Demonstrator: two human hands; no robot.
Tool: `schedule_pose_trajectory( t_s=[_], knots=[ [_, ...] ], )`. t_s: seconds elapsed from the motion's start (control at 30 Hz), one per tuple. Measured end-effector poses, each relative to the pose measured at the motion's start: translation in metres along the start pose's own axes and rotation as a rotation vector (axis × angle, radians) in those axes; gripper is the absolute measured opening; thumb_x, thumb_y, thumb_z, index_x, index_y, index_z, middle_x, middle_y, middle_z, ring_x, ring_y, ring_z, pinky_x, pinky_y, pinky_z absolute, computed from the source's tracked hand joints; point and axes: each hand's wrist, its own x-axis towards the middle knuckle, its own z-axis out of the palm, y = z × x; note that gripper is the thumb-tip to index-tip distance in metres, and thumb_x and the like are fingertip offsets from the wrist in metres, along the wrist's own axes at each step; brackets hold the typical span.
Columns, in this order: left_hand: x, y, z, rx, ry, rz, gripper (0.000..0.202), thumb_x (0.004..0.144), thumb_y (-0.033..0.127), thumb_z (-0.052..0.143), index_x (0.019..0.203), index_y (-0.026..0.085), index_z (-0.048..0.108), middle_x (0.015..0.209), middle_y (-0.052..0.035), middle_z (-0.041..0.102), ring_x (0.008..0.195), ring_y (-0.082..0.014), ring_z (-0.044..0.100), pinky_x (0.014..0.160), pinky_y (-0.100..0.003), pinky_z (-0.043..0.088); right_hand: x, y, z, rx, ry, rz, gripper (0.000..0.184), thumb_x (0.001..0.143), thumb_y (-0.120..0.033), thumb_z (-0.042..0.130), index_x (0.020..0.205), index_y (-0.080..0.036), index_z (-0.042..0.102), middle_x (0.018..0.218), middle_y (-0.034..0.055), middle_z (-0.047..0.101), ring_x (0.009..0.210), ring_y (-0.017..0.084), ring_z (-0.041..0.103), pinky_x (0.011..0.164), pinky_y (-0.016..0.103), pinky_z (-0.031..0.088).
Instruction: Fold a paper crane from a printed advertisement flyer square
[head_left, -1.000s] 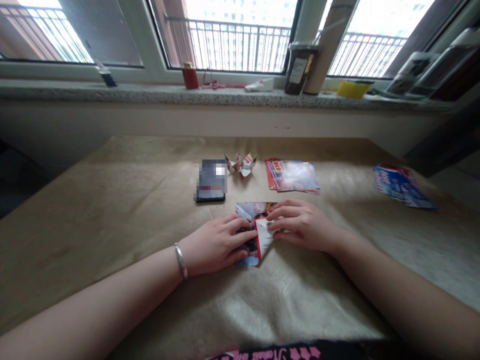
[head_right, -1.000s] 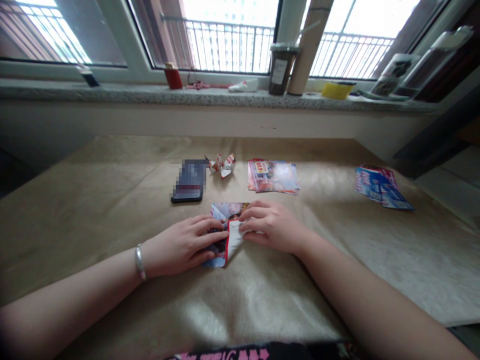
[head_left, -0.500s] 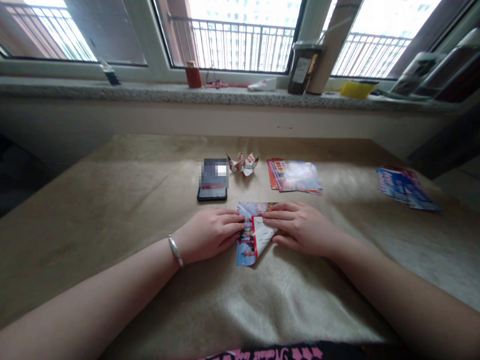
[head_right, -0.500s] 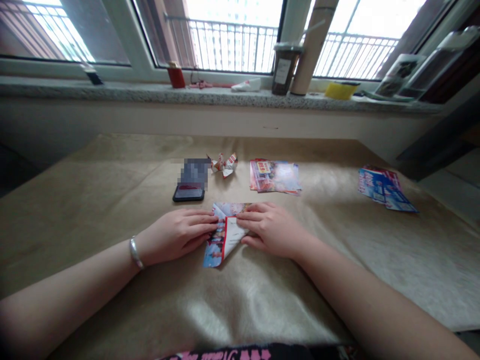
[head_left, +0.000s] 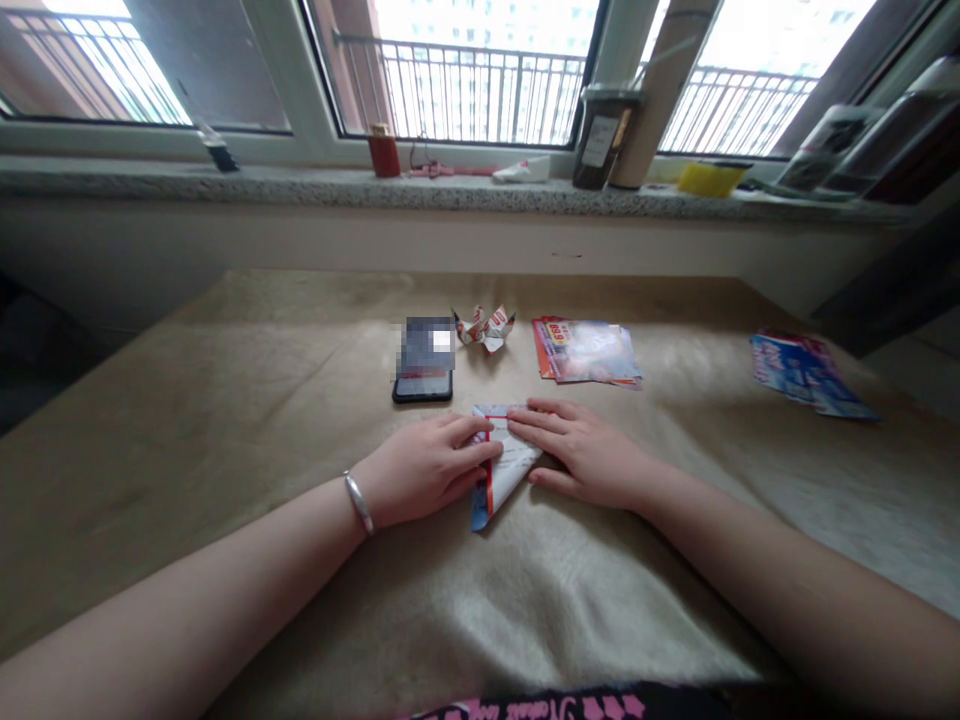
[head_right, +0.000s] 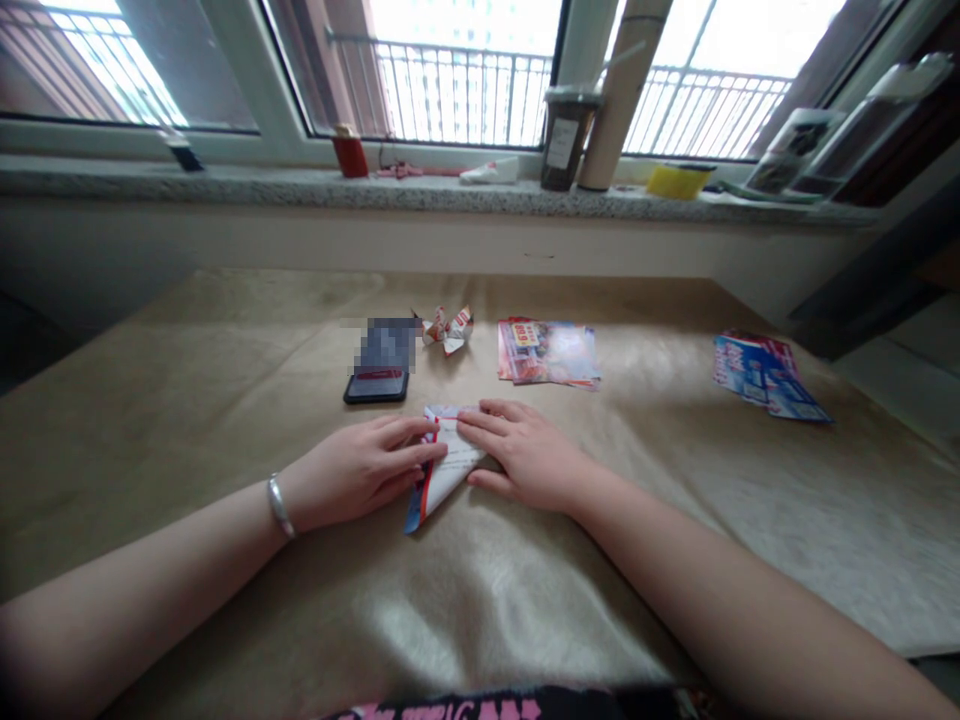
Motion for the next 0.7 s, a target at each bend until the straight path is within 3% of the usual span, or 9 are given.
schedule_pose_trajectory(
  t_s=[0.17, 0.33, 0.47, 0.7],
  knots=[
    [-0.0022, 0.0001, 0.003, -0.006, 0.017, -0.01, 0.029, 0.092, 0.023, 0.042, 0.114, 0.017, 0.06, 0.115, -0.009, 0.06, 0.102, -0.0219, 0.055, 0.088, -0.036, 0.051, -0.0002, 0.0008, -0.0006, -0.014, 0.067, -0.064, 0.049, 0.087, -0.043, 0.051, 0.129, -0.018, 0.05, 0.14, 0.0069, 0.046, 0.131, 0.027, 0.036, 0.106, 0.047, 0.035],
    [-0.0034, 0.0004, 0.0041, -0.011, 0.035, -0.008, 0.029, 0.091, 0.022, 0.044, 0.115, 0.017, 0.06, 0.115, -0.0092, 0.061, 0.103, -0.0214, 0.056, 0.089, -0.036, 0.051, -0.003, 0.0014, -0.005, 0.041, 0.188, -0.143, 0.028, 0.089, -0.028, 0.047, 0.11, -0.018, 0.063, 0.122, 0.0054, 0.062, 0.118, 0.022, 0.051, 0.099, 0.041, 0.045],
    [-0.0017, 0.002, 0.0029, 0.018, 0.059, -0.012, 0.028, 0.092, 0.024, 0.043, 0.112, 0.014, 0.06, 0.11, -0.0106, 0.062, 0.099, -0.0211, 0.058, 0.085, -0.035, 0.052, -0.0049, 0.0009, -0.0062, 0.052, 0.13, -0.138, 0.035, 0.088, -0.031, 0.049, 0.119, -0.019, 0.059, 0.123, 0.0058, 0.061, 0.12, 0.023, 0.05, 0.1, 0.042, 0.044],
    [0.0011, 0.0036, 0.0031, 0.042, 0.092, -0.006, 0.026, 0.093, 0.023, 0.042, 0.106, 0.015, 0.063, 0.109, -0.0094, 0.064, 0.096, -0.0187, 0.06, 0.086, -0.033, 0.052, -0.0048, -0.0019, -0.0059, 0.089, 0.036, -0.073, 0.051, 0.085, -0.04, 0.053, 0.132, -0.02, 0.048, 0.137, 0.0079, 0.049, 0.13, 0.024, 0.04, 0.108, 0.047, 0.032]
  ],
)
